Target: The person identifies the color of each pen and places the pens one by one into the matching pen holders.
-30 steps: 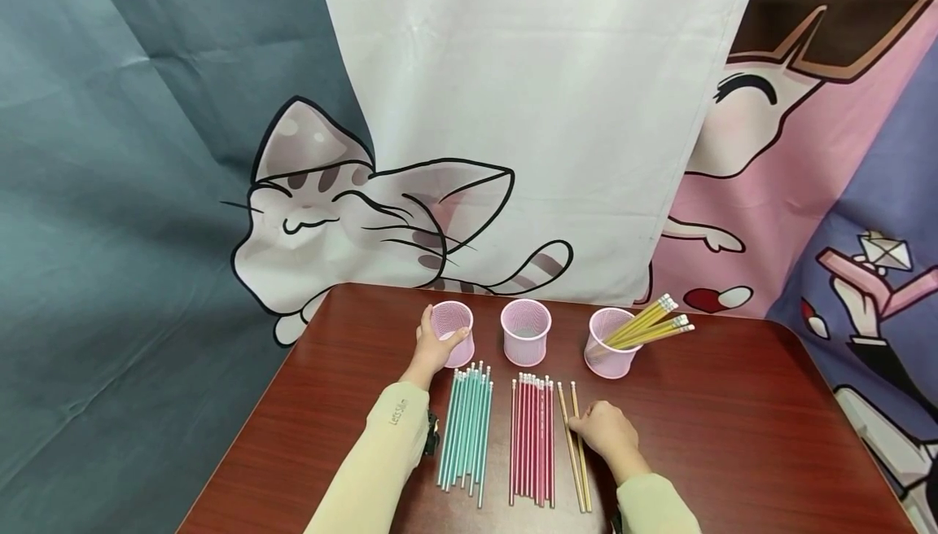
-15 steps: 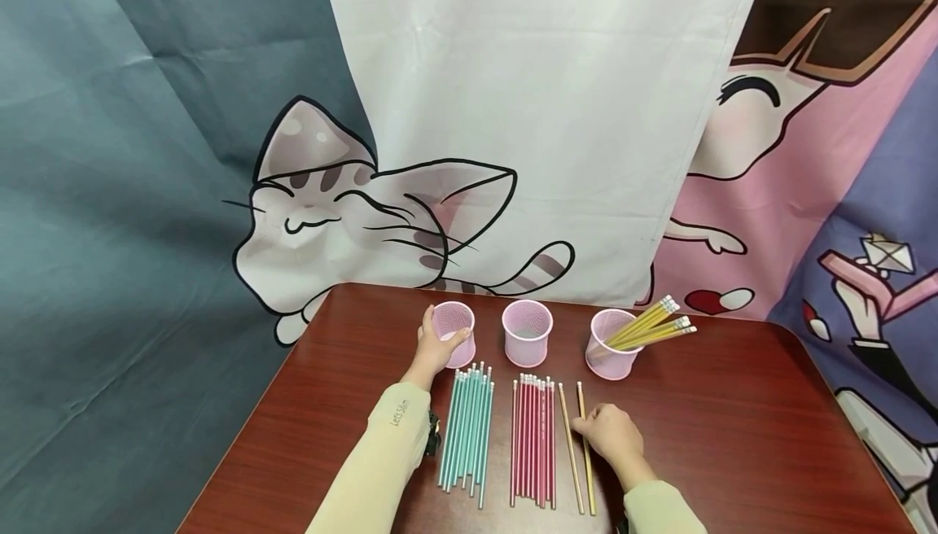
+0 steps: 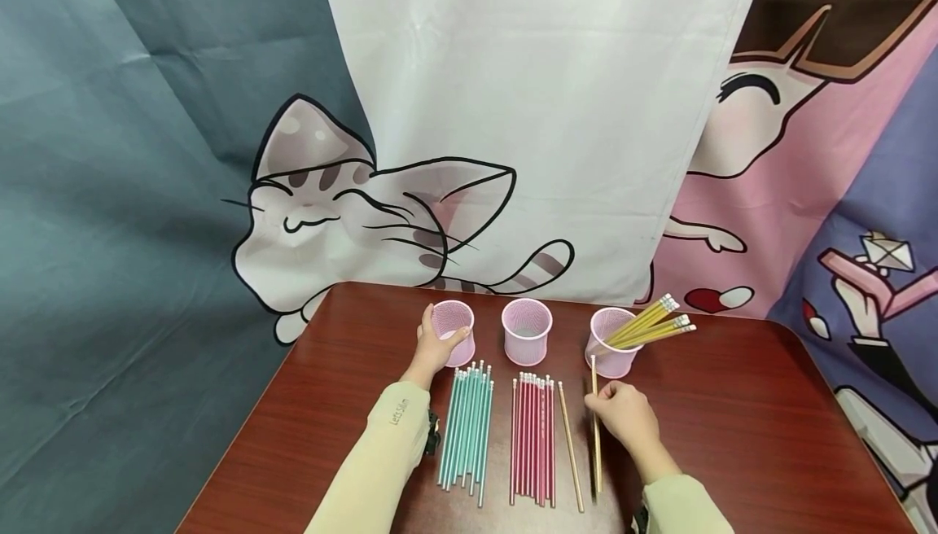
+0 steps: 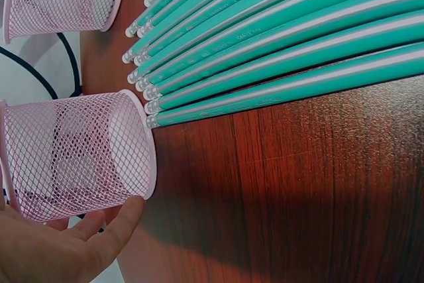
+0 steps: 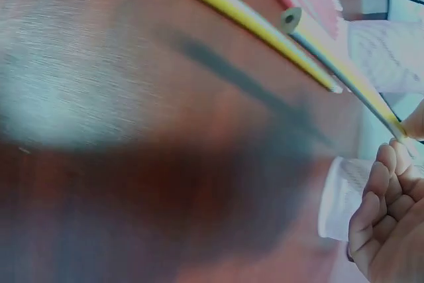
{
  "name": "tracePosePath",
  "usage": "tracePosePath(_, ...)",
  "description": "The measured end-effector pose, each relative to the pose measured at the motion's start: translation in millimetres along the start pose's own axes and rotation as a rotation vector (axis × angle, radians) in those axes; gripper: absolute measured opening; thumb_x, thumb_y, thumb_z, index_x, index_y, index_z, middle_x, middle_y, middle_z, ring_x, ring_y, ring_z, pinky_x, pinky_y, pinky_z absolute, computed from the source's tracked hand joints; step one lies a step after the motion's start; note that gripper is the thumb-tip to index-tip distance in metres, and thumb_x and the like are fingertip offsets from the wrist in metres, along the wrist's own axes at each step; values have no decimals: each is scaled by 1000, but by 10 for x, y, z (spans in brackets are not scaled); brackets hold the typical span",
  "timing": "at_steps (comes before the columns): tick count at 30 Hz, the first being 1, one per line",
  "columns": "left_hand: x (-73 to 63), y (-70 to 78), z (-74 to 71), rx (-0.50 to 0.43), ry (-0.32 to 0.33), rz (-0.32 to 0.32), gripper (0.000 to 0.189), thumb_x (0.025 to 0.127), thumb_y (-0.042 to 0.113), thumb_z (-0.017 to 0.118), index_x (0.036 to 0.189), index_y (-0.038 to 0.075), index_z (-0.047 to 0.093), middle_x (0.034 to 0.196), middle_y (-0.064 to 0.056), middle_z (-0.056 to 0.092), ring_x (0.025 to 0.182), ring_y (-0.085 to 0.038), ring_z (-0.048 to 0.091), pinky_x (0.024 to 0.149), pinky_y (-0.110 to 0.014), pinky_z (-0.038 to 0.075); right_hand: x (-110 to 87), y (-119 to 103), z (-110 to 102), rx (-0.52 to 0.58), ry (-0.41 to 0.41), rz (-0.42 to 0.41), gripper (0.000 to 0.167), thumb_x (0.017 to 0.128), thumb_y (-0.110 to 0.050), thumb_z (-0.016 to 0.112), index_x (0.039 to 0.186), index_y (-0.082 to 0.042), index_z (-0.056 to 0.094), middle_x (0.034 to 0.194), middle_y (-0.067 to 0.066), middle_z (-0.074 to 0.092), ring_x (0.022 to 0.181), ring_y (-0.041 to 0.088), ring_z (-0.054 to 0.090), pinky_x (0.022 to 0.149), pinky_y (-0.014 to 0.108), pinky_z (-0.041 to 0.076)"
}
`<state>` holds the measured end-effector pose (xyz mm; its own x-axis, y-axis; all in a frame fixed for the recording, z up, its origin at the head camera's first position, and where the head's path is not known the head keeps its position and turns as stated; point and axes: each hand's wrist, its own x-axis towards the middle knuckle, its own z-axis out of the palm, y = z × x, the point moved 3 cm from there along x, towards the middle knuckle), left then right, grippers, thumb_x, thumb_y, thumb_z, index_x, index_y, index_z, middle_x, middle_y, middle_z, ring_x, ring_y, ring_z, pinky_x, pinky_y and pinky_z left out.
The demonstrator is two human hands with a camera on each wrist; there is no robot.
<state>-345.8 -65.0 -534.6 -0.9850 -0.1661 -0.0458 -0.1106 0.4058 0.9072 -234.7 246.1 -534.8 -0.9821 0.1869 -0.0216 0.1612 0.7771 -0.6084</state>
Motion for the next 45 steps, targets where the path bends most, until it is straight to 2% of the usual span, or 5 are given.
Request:
tracePosePath(11, 6, -6, -6, 4, 7, -3, 91, 76, 32, 76, 146, 16, 21, 139, -25, 29, 117, -43, 42, 96, -53, 35, 85, -100, -303, -18, 106, -12, 13, 75, -23, 62, 70, -13, 56, 64, 0, 55, 60, 18, 48, 51, 30, 35)
tracePosePath(18, 18, -14, 9, 6, 3, -6, 91, 76, 33, 76, 146, 17, 21, 139, -24, 30, 117, -42, 42, 95, -53, 36, 76, -146, -396, 0, 224, -19, 11, 76, -21, 61, 69, -13, 56, 64, 1, 56, 59, 20, 48, 50, 31, 34)
tracePosePath(29, 10, -10, 4, 8, 3, 2, 91, 76, 33, 76, 146, 17, 21, 137, -25, 31, 116, -42, 43, 95, -53, 37, 85, -192, -541, 78, 348, 23, 9, 77, -21, 59, 74, -12, 60, 66, -1, 56, 60, 17, 48, 51, 30, 35)
tracePosePath(35, 3, -10, 0, 6, -2, -8, 90, 76, 33, 76, 146, 17, 21, 138, -24, 30, 117, -42, 42, 95, -53, 36, 90, -181, -607, 167, 401, 44, 9, 77, -20, 64, 78, -11, 59, 65, -5, 54, 58, 7, 47, 52, 22, 35)
tracePosePath(45, 12, -23, 8, 6, 1, 2, 90, 76, 33, 76, 146, 16, 21, 138, -25, 30, 115, -42, 43, 94, -54, 37, 132, -153, -690, 276, 441, 45, 8, 76, -11, 62, 79, -6, 57, 61, -7, 54, 54, 1, 47, 51, 16, 36)
